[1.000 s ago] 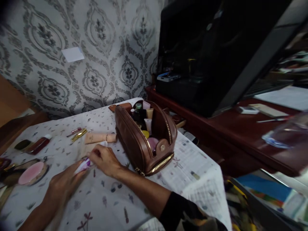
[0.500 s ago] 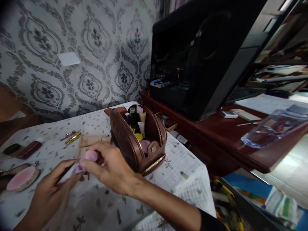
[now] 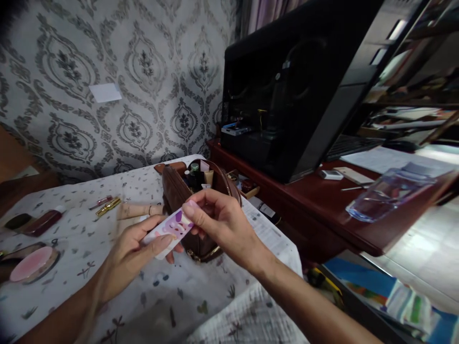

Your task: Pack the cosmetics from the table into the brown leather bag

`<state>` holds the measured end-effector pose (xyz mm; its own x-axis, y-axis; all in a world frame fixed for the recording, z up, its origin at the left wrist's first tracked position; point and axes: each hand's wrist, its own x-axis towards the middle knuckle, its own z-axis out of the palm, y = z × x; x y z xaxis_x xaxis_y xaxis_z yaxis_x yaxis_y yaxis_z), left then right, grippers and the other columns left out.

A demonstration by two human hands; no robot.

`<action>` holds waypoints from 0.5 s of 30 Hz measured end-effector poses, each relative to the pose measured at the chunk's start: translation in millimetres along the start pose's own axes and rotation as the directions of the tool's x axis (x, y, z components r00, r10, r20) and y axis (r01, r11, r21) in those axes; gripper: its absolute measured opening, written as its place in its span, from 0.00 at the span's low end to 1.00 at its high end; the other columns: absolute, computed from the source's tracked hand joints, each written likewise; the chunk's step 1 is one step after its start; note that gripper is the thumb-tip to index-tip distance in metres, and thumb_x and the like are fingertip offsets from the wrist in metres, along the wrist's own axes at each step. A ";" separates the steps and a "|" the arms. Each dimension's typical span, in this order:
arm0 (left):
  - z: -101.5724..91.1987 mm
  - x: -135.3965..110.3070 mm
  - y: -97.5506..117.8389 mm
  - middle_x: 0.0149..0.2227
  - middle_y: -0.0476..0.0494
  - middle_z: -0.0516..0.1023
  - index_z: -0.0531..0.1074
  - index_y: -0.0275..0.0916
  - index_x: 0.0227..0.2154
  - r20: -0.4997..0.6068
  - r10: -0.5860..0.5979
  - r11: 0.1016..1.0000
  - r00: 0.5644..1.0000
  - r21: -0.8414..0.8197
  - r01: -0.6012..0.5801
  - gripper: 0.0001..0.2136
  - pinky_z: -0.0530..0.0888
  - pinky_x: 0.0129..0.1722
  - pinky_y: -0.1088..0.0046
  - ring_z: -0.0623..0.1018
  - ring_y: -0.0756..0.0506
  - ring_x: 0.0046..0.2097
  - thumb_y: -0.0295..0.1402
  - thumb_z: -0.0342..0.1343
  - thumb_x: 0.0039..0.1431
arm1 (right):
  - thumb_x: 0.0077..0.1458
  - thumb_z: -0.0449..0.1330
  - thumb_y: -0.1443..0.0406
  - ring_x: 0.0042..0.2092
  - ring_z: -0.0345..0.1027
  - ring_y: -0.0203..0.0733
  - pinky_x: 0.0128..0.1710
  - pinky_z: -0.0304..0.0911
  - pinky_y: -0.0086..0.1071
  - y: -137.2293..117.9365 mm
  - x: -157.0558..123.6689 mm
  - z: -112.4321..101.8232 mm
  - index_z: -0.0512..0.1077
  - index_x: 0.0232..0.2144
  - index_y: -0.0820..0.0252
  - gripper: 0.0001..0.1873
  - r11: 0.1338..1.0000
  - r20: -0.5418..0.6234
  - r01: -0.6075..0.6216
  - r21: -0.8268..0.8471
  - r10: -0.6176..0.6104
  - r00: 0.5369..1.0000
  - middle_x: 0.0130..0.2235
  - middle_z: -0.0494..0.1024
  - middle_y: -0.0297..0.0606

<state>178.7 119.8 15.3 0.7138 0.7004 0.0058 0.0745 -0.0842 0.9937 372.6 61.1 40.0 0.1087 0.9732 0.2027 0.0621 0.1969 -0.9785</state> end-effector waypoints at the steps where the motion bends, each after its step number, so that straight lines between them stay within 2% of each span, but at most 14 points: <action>1: 0.9 2.4 -0.3 0.38 0.45 0.83 0.76 0.39 0.48 0.019 -0.010 0.999 1.000 -0.041 0.011 0.18 0.77 0.36 0.78 0.81 0.49 0.36 0.46 0.60 0.62 | 0.52 0.68 0.47 0.25 0.67 0.32 0.25 0.66 0.26 1.3 0.1 -2.3 0.74 0.33 0.61 0.22 1.000 -0.010 -0.002 0.000 0.002 1.000 0.27 0.75 0.34; 7: 2.8 13.4 -5.4 0.43 0.39 0.82 0.76 0.36 0.51 0.086 -0.040 0.981 0.996 -0.188 0.055 0.20 0.80 0.38 0.75 0.83 0.45 0.40 0.44 0.62 0.62 | 0.50 0.69 0.46 0.23 0.67 0.32 0.23 0.65 0.25 6.0 1.9 -11.7 0.74 0.30 0.62 0.24 1.000 -0.087 -0.014 0.025 0.016 0.996 0.25 0.74 0.33; 9: 4.8 14.5 -5.1 0.44 0.38 0.82 0.76 0.35 0.51 0.098 -0.018 0.985 0.995 -0.166 0.035 0.20 0.80 0.39 0.74 0.84 0.44 0.42 0.44 0.60 0.63 | 0.52 0.68 0.47 0.23 0.67 0.32 0.23 0.65 0.25 6.2 1.9 -15.8 0.74 0.30 0.62 0.23 1.000 -0.108 0.000 0.016 0.002 0.994 0.25 0.74 0.33; 11: 7.2 14.2 -4.2 0.43 0.39 0.83 0.76 0.35 0.50 0.074 0.040 0.998 0.996 -0.049 -0.036 0.18 0.81 0.38 0.74 0.84 0.44 0.41 0.43 0.57 0.65 | 0.54 0.67 0.47 0.24 0.68 0.33 0.24 0.67 0.26 5.7 0.1 -21.5 0.75 0.31 0.62 0.23 0.999 -0.127 0.037 -0.012 -0.038 0.991 0.25 0.74 0.34; 13: 8.6 13.4 -4.6 0.39 0.42 0.84 0.77 0.36 0.47 -0.006 0.204 0.957 0.979 0.213 -0.198 0.14 0.81 0.36 0.76 0.85 0.45 0.38 0.39 0.54 0.68 | 0.55 0.67 0.49 0.27 0.72 0.36 0.27 0.70 0.28 4.3 -4.6 -28.5 0.77 0.36 0.61 0.20 0.993 -0.138 0.088 -0.076 -0.098 0.986 0.28 0.78 0.36; 14: 8.5 13.0 -5.7 0.38 0.42 0.84 0.77 0.36 0.46 -0.036 0.355 0.868 0.934 0.384 -0.315 0.11 0.81 0.37 0.76 0.85 0.46 0.38 0.35 0.53 0.68 | 0.56 0.67 0.51 0.30 0.74 0.38 0.30 0.73 0.30 3.4 -8.1 -32.5 0.78 0.39 0.60 0.19 0.985 -0.132 0.117 -0.124 -0.134 0.982 0.31 0.80 0.38; 15: 8.0 12.9 -7.2 0.39 0.42 0.85 0.77 0.36 0.45 -0.024 0.525 0.717 0.851 0.550 -0.427 0.09 0.81 0.39 0.75 0.85 0.46 0.39 0.31 0.53 0.68 | 0.56 0.67 0.52 0.34 0.77 0.41 0.35 0.75 0.33 2.6 -12.2 -36.7 0.79 0.41 0.59 0.18 0.972 -0.115 0.154 -0.177 -0.176 0.978 0.35 0.82 0.40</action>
<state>192.9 123.8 7.3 0.6294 0.5688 0.5295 0.1318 -0.7496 0.6486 407.9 45.3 36.4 0.2092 0.9031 0.3749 0.2530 0.3203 -0.9129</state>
